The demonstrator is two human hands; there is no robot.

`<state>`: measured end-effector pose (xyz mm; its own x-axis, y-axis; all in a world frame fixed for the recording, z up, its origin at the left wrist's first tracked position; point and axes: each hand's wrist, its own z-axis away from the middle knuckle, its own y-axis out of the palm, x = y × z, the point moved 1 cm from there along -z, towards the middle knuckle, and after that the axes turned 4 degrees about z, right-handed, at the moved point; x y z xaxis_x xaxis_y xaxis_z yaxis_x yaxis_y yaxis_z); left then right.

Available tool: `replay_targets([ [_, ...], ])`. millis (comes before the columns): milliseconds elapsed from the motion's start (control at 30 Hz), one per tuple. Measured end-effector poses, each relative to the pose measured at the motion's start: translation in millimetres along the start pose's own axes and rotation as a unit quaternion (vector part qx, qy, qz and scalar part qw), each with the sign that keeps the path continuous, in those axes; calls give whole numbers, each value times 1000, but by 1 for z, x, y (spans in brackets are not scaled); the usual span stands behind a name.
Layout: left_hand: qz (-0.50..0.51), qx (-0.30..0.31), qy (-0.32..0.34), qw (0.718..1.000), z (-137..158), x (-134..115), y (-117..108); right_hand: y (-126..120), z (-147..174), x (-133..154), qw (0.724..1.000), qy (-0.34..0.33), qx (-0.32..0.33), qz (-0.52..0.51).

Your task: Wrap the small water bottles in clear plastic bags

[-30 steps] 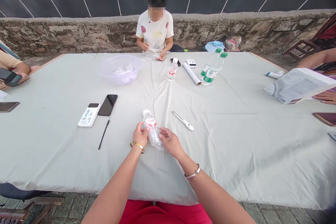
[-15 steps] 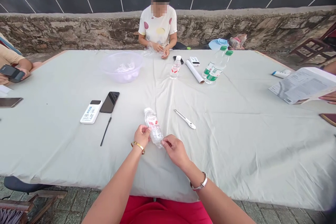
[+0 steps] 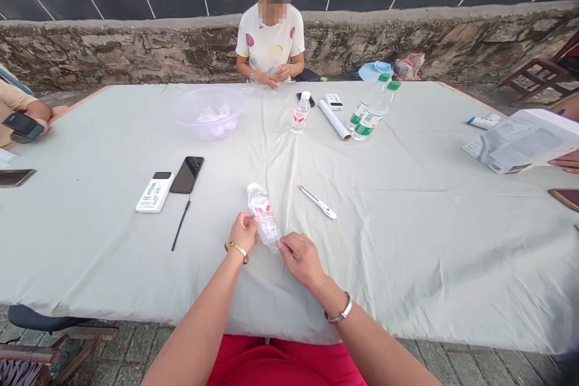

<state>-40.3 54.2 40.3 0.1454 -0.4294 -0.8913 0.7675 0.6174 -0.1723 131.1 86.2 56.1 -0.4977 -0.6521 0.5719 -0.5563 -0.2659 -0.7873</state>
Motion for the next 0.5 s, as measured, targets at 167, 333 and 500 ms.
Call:
replay_targets([
  [167,4,10,-2,1000,-1,1,0,-1,9,-4,998,-43,-24,-46],
  [333,45,51,-8,998,9,-1,0,3,9,-10,953,152,-36,-260],
  [500,215,142,-89,962,23,-4,4,4,5,-7,851,232,11,-472],
])
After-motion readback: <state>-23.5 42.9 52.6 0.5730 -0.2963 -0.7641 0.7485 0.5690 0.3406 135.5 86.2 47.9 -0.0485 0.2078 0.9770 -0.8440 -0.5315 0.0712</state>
